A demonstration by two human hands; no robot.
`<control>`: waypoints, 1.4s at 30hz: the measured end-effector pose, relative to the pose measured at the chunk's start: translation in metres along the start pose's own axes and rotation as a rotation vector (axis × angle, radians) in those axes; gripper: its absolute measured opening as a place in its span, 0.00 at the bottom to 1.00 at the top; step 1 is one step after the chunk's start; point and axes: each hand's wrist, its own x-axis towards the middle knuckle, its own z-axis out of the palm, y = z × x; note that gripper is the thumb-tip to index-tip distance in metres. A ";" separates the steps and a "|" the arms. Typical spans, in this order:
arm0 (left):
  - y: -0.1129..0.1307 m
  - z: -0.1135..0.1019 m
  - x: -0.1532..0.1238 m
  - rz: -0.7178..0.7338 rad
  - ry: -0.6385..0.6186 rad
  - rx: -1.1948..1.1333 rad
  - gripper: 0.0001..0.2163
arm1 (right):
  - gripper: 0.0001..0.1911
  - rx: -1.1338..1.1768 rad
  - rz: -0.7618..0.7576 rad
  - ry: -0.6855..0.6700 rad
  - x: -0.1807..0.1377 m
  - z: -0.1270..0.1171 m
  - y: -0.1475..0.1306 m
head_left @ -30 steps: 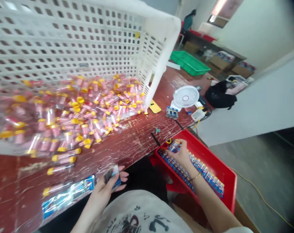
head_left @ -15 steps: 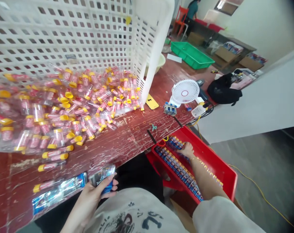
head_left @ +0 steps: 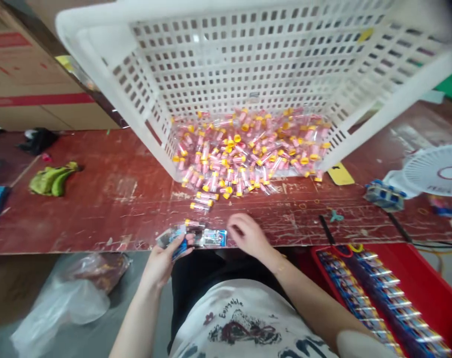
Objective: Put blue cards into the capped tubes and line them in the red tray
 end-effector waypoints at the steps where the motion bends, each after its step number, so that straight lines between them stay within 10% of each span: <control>1: 0.001 -0.010 -0.001 0.006 0.032 -0.023 0.12 | 0.06 -0.035 -0.059 -0.143 0.027 0.023 -0.013; 7: -0.007 -0.019 -0.011 -0.019 0.067 -0.100 0.13 | 0.12 -0.152 -0.137 -0.436 0.097 0.084 -0.040; 16: -0.011 0.045 -0.005 -0.003 -0.119 0.004 0.13 | 0.09 0.642 0.208 0.094 0.053 -0.016 -0.044; 22: -0.015 0.076 -0.005 0.033 -0.201 0.020 0.14 | 0.06 0.510 0.086 0.128 0.045 -0.067 -0.049; 34: -0.014 0.091 -0.009 -0.042 -0.308 -0.031 0.15 | 0.12 0.821 0.398 -0.123 0.043 -0.059 -0.032; 42: -0.021 0.106 -0.009 -0.119 -0.391 -0.040 0.13 | 0.15 0.927 0.449 0.208 0.024 -0.057 -0.017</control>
